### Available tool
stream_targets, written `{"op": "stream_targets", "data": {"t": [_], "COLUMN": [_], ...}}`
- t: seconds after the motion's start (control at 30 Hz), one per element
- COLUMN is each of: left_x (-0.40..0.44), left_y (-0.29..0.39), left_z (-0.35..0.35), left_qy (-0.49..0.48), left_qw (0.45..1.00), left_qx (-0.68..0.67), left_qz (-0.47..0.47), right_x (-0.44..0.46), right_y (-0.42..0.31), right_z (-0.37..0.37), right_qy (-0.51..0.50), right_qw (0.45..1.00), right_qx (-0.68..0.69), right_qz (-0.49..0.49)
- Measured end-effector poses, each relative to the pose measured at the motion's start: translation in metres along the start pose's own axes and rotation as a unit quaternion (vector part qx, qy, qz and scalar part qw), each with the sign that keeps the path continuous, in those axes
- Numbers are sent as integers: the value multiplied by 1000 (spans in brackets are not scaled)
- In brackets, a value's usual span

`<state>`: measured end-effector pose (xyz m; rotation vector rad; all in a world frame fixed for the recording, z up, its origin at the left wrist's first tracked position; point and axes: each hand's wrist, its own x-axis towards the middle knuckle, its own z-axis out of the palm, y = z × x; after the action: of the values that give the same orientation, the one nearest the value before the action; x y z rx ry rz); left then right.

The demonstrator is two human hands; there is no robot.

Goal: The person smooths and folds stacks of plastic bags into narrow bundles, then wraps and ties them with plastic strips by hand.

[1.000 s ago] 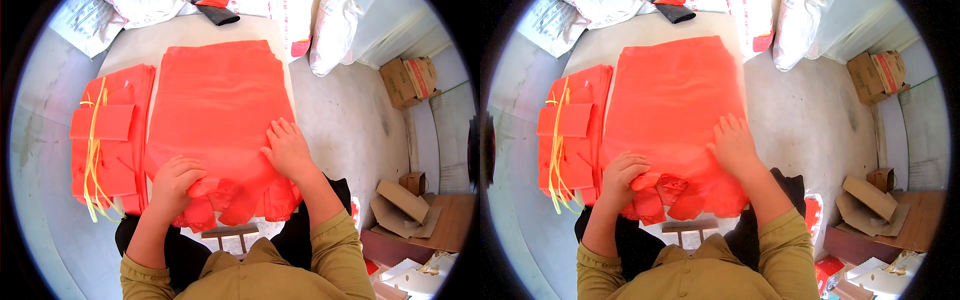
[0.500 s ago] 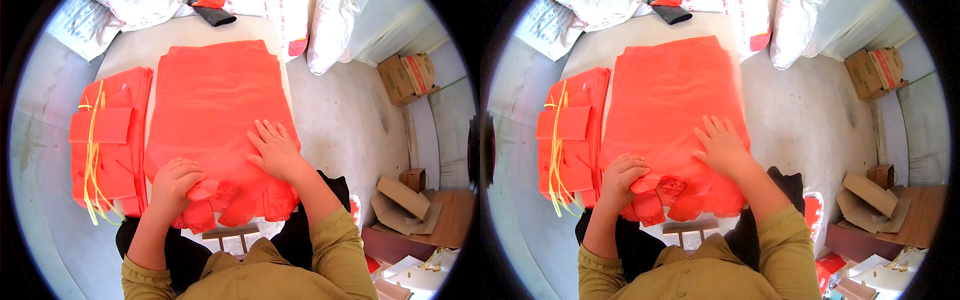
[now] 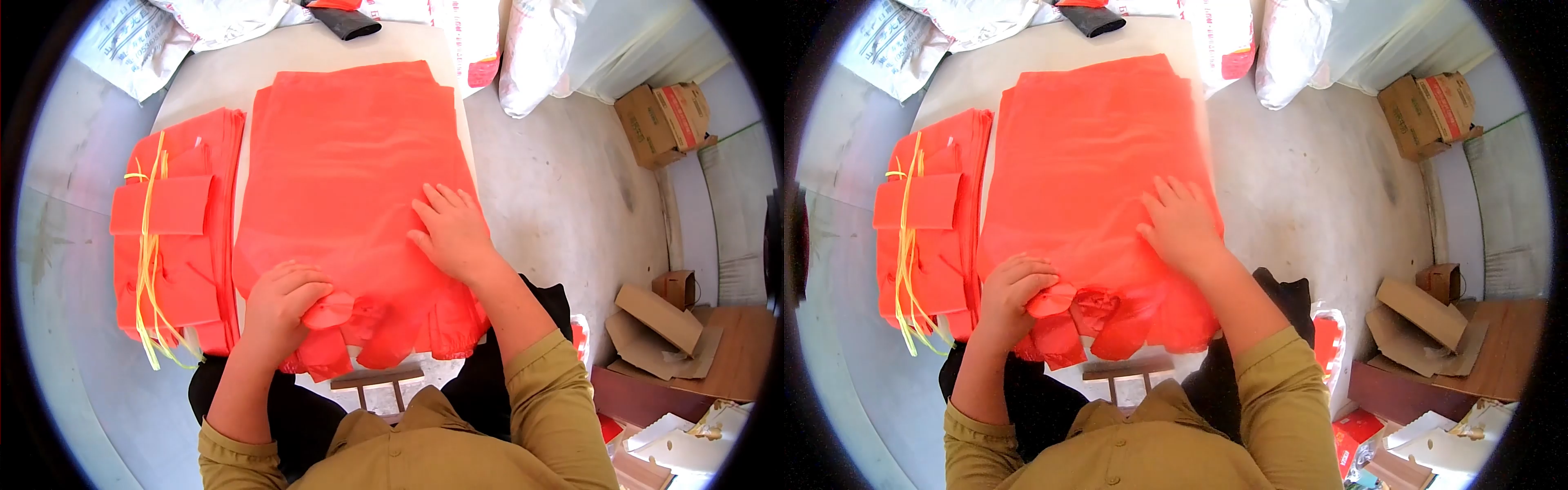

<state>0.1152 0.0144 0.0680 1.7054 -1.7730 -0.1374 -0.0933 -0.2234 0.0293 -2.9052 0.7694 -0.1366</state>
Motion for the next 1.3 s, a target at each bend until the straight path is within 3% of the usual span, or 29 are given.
{"op": "stream_targets", "data": {"t": [0.13,0.27,0.33,0.43,0.53,0.7,0.73,0.83,0.93,1.3], "left_x": [-2,1,0,8,7,10,11,14,13,3], "left_y": [1,4,3,7,5,7,7,7,5,18], "left_z": [1,-1,1,-2,1,-3,-5,-9,-10,-39], "left_qy": [3,18,30,49,63,98,103,106,118,186], "left_qw": [1000,999,998,998,994,989,988,991,990,969], "left_qx": [1,-9,-17,-27,-60,-75,-78,-55,-51,-132], "left_qz": [-18,-37,-50,-42,-68,-80,-82,-63,-58,-91], "right_x": [0,-4,-7,-10,-11,-9,-8,-7,-7,30], "right_y": [9,41,46,51,50,49,52,67,65,66], "right_z": [-13,-21,-33,-31,-26,-24,-21,-9,-4,22], "right_qy": [86,31,-48,-105,-103,-81,-80,-66,8,131], "right_qw": [988,970,943,837,778,759,758,841,946,967], "right_qx": [119,183,246,452,534,569,573,483,283,205], "right_qz": [58,159,218,291,314,307,301,234,159,69]}}
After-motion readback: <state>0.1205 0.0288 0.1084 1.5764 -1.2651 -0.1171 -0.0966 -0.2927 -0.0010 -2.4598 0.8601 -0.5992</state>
